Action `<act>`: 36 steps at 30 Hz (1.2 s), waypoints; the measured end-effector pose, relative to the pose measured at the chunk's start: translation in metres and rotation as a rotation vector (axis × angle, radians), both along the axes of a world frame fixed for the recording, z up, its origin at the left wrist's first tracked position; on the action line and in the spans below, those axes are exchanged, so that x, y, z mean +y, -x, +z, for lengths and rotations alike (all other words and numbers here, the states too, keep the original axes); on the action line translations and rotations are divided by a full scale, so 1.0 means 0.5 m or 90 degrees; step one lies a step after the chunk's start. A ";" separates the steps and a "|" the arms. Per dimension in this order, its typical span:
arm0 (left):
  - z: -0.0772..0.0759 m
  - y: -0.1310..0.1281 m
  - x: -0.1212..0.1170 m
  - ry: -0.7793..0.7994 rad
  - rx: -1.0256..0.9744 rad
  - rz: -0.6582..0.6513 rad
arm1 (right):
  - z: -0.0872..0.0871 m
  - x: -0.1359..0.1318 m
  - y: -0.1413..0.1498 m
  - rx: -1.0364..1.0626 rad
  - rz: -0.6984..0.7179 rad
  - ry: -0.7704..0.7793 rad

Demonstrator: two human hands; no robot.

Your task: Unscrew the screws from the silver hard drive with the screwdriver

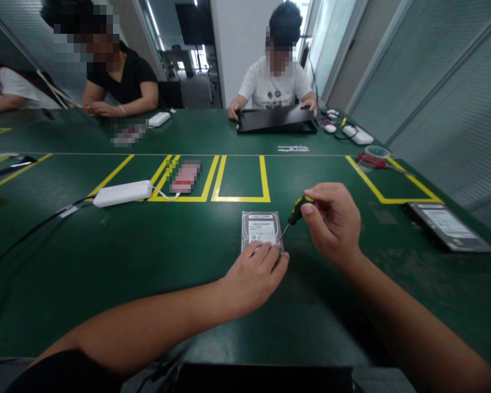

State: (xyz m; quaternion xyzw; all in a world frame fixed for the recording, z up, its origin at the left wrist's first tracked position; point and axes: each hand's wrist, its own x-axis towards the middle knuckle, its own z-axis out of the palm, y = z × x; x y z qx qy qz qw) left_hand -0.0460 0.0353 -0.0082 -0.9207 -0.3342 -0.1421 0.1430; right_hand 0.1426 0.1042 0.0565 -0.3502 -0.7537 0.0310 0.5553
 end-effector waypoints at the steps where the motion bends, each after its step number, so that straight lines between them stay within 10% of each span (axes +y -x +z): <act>1: 0.000 0.000 0.000 0.000 0.001 0.000 | 0.011 0.000 0.001 -0.008 -0.006 -0.002; 21: 0.001 -0.001 0.000 0.008 0.005 0.000 | 0.159 0.014 -0.008 -0.415 0.038 0.186; 36: 0.003 0.000 0.002 0.010 0.002 -0.007 | 0.167 0.002 -0.048 -0.463 0.011 0.210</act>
